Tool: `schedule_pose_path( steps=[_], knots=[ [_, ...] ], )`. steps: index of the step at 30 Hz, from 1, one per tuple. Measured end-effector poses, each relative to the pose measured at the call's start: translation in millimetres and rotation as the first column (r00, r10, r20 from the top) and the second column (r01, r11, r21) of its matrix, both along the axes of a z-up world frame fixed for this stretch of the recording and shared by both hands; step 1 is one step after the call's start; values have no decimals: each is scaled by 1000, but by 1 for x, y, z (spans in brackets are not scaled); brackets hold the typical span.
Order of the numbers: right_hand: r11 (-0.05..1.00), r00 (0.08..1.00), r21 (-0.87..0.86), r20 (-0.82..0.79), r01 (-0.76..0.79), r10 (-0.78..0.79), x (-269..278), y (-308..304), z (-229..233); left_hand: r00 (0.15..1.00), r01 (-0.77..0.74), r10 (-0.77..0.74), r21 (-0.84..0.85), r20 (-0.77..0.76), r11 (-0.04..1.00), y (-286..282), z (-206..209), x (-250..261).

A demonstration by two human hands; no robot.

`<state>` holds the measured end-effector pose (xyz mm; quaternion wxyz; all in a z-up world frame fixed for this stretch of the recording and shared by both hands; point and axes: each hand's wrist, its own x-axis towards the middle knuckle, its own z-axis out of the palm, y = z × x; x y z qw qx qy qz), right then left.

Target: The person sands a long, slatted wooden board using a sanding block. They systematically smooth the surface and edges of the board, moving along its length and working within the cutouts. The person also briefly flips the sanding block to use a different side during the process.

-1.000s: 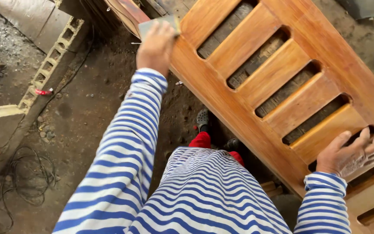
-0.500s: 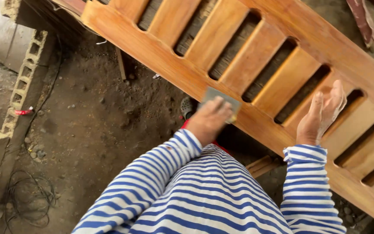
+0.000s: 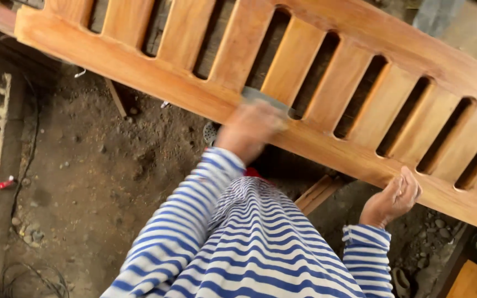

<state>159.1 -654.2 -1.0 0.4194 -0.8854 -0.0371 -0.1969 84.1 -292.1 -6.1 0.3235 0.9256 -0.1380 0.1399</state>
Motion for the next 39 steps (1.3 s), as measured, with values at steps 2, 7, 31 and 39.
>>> schedule_pose_path(
  steps=[2,7,31,39],
  knots=[
    [988,985,-30,-74,151,-153,-12,-26,-4,934,-353,346,362,87,863,63,11,-27],
    [971,971,-48,-32,236,-237,-35,-57,-18,806,-570,591,310,31,761,114,9,-82],
    [891,896,214,-293,400,-332,-97,-63,-32,927,327,-344,126,149,937,-251,-107,95],
    [939,934,314,-357,138,-18,-46,54,38,939,40,-131,-278,-319,960,-144,-24,24]
  ],
)
